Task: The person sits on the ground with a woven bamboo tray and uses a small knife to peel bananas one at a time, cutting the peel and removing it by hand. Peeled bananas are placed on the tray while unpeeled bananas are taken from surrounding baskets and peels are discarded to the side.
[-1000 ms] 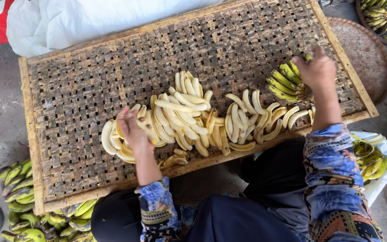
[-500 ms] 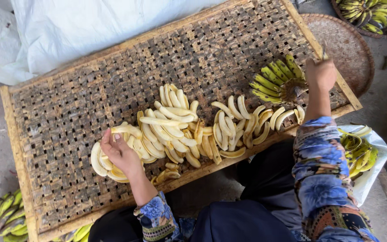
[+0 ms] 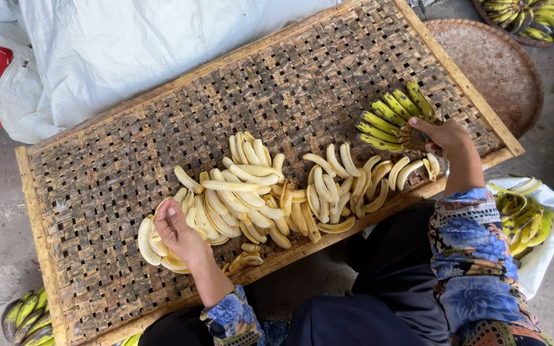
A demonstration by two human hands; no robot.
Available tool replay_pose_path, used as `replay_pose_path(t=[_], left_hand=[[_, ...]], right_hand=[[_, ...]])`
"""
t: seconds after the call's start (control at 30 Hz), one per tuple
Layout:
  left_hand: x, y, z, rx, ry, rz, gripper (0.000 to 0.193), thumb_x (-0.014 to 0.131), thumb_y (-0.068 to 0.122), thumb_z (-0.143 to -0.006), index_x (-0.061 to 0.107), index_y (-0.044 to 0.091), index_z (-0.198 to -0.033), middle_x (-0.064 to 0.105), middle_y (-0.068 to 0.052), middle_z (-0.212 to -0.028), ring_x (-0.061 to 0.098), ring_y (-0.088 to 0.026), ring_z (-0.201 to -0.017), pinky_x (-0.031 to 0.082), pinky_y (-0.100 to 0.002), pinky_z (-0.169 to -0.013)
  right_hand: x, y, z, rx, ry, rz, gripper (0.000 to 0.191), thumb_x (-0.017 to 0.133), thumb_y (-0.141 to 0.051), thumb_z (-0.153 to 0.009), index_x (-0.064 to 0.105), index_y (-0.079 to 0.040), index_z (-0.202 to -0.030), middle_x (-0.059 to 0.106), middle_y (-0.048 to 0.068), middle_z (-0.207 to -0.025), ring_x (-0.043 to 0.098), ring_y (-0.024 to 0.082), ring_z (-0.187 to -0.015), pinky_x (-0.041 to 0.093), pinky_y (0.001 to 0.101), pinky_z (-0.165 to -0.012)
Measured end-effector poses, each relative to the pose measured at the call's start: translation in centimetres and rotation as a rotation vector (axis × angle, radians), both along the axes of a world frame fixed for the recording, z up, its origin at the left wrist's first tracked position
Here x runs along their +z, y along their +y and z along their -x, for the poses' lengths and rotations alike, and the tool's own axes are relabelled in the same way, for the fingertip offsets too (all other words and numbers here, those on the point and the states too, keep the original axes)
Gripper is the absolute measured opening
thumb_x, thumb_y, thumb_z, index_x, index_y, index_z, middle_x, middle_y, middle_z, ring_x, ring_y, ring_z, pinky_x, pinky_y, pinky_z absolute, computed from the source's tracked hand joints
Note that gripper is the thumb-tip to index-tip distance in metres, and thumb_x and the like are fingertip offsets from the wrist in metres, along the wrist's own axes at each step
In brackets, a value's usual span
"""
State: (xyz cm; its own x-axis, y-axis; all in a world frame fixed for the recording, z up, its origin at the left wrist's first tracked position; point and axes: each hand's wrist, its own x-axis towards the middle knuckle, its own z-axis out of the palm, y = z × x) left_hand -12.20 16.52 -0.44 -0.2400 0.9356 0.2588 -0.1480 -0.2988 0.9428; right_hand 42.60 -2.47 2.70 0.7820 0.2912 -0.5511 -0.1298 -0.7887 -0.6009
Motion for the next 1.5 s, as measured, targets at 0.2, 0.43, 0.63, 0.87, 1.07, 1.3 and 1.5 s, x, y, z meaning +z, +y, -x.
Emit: replay_pose_path(t=[0.2,0.43,0.63,0.87,1.07,1.3,1.5], left_hand=[[-0.3,-0.2,-0.8,-0.104,-0.194,0.122,0.017,0.054,0.015,-0.11,0.059,0.008,-0.125,0.063,-0.004,-0.125,0.061,-0.015,-0.118,0.049,-0.032,-0.111],[1.1,-0.5,0.8,-0.051,-0.287,0.12,0.013,0.057,0.016,-0.108,0.059,0.01,-0.12,0.065,-0.004,-0.124,0.064,-0.017,-0.117,0.051,-0.034,-0.108],[1.3,-0.6,1.8,-0.016,-0.284,0.172,0.014,0.056,0.018,-0.109,0.061,0.011,-0.119,0.067,-0.004,-0.124,0.064,-0.016,-0.116,0.051,-0.033,-0.106],[1.5,-0.9,1.8,-0.038,-0.293,0.16,0.014,0.057,0.019,-0.109,0.061,0.011,-0.12,0.067,-0.005,-0.123,0.064,-0.016,-0.115,0.051,-0.034,-0.107],[1.5,-1.2,2.2,-0.063,-0.336,0.162,0.015,0.059,0.019,-0.107,0.061,0.011,-0.12,0.067,-0.004,-0.123,0.064,-0.016,-0.116,0.051,-0.034,-0.109],[1.3,-1.2,4.0,-0.053,-0.392,0.162,0.017,0.06,0.022,-0.107,0.061,0.01,-0.12,0.068,-0.006,-0.12,0.066,-0.018,-0.115,0.052,-0.034,-0.107],[0.1,-1.0,3.0,-0.061,-0.392,0.195,0.017,0.061,0.019,-0.106,0.059,0.011,-0.121,0.069,-0.006,-0.12,0.067,-0.018,-0.113,0.053,-0.034,-0.104]], right_hand=[[-0.3,2.2,1.3,-0.209,-0.13,-0.295,0.069,0.094,-0.029,-0.075,0.054,0.007,-0.119,0.067,0.016,-0.103,0.075,0.024,-0.085,0.061,0.0345,-0.071],[2.3,6.4,2.0,0.228,-0.96,-0.092,0.06,0.089,-0.025,-0.086,0.053,0.002,-0.125,0.07,0.024,-0.114,0.071,0.037,-0.096,0.055,0.0444,-0.082],[1.1,9.9,5.4,0.656,-1.396,0.178,0.022,0.055,-0.012,-0.12,0.049,0.003,-0.136,0.066,0.023,-0.118,0.072,0.034,-0.086,0.058,0.0423,-0.058],[0.1,11.8,10.8,1.041,-0.947,0.283,0.062,0.067,-0.019,-0.091,0.04,0.005,-0.142,0.062,0.03,-0.127,0.072,0.038,-0.096,0.06,0.045,-0.077],[2.6,11.0,10.3,0.841,-0.071,-0.116,0.079,0.083,-0.033,-0.077,0.047,-0.004,-0.141,0.069,0.022,-0.119,0.068,0.036,-0.112,0.055,0.0445,-0.104],[3.1,7.1,5.0,0.011,0.295,-0.921,0.069,0.089,-0.023,-0.073,0.06,-0.007,-0.134,0.069,0.008,-0.115,0.065,0.024,-0.104,0.055,0.0436,-0.093],[2.7,-1.2,-0.5,-0.159,0.066,-1.487,0.031,0.08,0.001,-0.094,0.06,0.002,-0.117,0.07,0.013,-0.105,0.069,0.024,-0.092,0.061,0.0369,-0.084]])
